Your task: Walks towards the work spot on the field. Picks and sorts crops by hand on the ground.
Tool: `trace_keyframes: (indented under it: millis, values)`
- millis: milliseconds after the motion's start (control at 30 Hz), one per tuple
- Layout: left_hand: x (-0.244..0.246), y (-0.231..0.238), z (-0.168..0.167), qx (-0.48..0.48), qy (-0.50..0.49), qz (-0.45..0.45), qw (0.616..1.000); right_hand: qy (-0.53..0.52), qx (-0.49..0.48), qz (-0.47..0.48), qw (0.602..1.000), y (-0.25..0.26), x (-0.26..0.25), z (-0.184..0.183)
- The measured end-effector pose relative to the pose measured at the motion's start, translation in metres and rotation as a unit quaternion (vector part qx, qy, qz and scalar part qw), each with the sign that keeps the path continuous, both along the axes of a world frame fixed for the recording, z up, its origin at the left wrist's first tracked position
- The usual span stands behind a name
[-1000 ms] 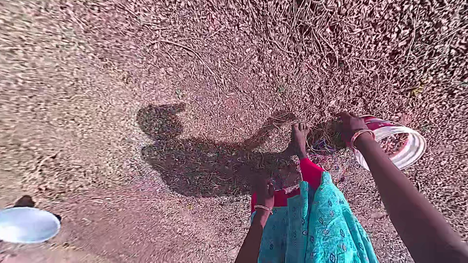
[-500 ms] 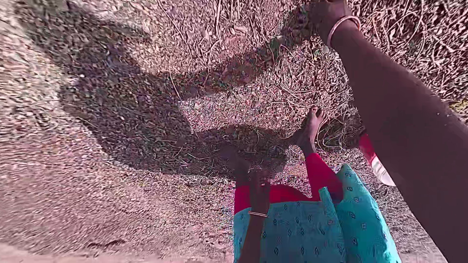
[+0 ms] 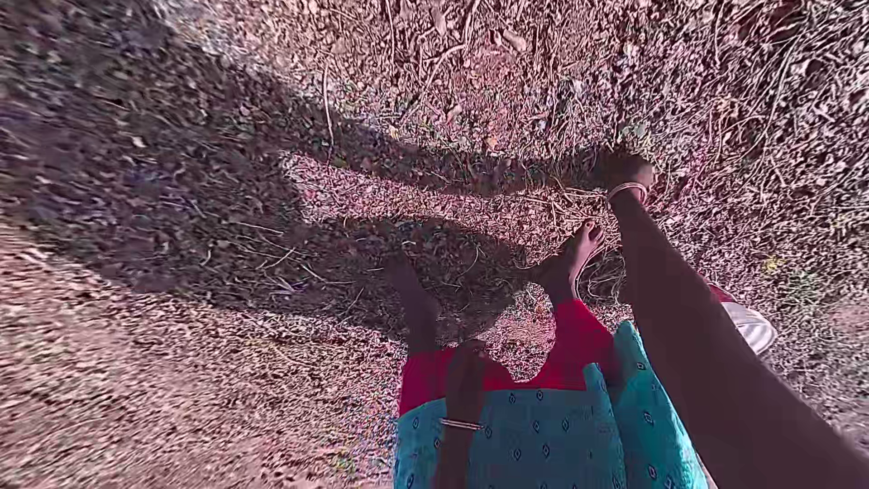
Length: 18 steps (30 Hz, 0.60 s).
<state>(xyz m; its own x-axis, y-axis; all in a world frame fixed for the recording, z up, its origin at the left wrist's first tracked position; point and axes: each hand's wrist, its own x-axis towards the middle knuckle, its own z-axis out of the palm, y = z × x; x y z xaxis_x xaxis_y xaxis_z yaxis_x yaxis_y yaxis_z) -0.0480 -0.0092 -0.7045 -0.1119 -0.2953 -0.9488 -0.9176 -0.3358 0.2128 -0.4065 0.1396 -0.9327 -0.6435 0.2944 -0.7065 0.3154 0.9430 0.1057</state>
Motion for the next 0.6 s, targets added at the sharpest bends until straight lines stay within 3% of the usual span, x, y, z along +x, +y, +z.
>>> trace_keyframes:
  millis: [100,200,267,367,500,600]
  values:
    - [0.015,-0.001,-0.009,0.042,-0.025,-0.016,0.999,0.034,-0.037,-0.022,0.998,0.001,0.007,-0.003]
    - [0.006,-0.010,-0.023,0.071,-0.016,-0.056,0.996,0.116,-0.245,-0.189,0.944,0.004,0.031,0.000]
    - [0.001,-0.015,-0.031,0.053,0.007,-0.052,0.997,0.078,-0.344,-0.213,0.911,-0.009,0.050,0.007]
    - [0.002,-0.019,-0.036,0.030,0.028,-0.017,0.999,-0.021,-0.368,-0.108,0.923,-0.056,0.069,0.016]
    - [0.004,-0.022,-0.039,0.035,0.030,-0.012,0.999,-0.020,-0.250,0.114,0.961,-0.123,0.064,0.001]
    - [0.007,-0.027,-0.039,0.043,0.022,-0.012,0.999,-0.021,-0.166,0.184,0.969,-0.151,0.066,-0.002]
